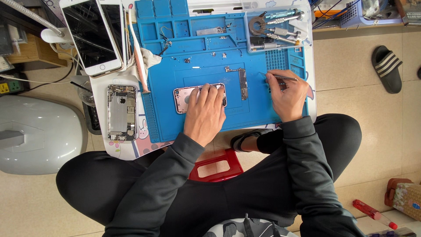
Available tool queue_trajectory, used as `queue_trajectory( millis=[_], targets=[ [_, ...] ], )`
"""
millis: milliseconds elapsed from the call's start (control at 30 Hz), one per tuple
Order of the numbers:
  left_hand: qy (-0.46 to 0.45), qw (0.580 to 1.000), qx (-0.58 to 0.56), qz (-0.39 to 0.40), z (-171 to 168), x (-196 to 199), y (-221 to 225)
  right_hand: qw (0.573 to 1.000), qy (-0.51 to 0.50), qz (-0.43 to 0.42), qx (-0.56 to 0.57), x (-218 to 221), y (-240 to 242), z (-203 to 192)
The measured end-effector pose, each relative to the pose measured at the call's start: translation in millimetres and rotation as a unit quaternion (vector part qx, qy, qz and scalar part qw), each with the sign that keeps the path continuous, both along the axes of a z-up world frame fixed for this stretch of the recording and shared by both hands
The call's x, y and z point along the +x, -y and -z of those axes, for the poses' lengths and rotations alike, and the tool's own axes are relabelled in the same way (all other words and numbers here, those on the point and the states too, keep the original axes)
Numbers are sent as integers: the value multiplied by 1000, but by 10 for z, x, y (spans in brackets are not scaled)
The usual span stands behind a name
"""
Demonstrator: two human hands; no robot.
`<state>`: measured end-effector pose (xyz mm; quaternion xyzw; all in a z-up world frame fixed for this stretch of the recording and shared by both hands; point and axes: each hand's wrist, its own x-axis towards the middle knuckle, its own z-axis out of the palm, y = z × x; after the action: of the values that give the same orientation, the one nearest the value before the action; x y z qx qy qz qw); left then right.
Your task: The person disassembles a smartphone on a blue work mat, using tweezers and a screwdriver to remove screws and internal components. They carefully lift and separate parts of the phone's chassis and place them on the mat.
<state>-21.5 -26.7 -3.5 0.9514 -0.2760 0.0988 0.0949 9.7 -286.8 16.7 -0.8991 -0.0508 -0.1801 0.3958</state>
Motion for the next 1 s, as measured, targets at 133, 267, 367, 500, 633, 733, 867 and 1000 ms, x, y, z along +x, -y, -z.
queue_trajectory(
  millis=[133, 267, 367, 500, 633, 733, 867, 1000],
  targets=[
    [1, 1000, 13, 1, 35, 0, -1, 1000, 4, -2, 0, 6, -6, -3],
    [3, 1000, 15, -2, 28, -20, -2, 1000, 8, -1, 7, 1, -15, 1],
    [2, 1000, 19, -3, 17, -28, 4, 1000, 8, 0, 19, -2, -38, -23],
    [2, 1000, 26, -4, 33, -37, 13, 989, -60, -21, 134, -2, -233, -165],
    [4, 1000, 24, -8, 34, -37, 0, 976, -94, -60, 189, 80, -529, -242],
    [-14, 1000, -4, -13, -26, -59, -7, 971, -112, -86, 193, 141, -694, -256],
    [-12, 1000, 2, -16, 11, -60, 13, 971, -132, -110, 165, 187, -805, -224],
    [-7, 1000, 12, -21, 43, -61, 31, 974, -142, -105, 139, 188, -814, -195]
  ],
)
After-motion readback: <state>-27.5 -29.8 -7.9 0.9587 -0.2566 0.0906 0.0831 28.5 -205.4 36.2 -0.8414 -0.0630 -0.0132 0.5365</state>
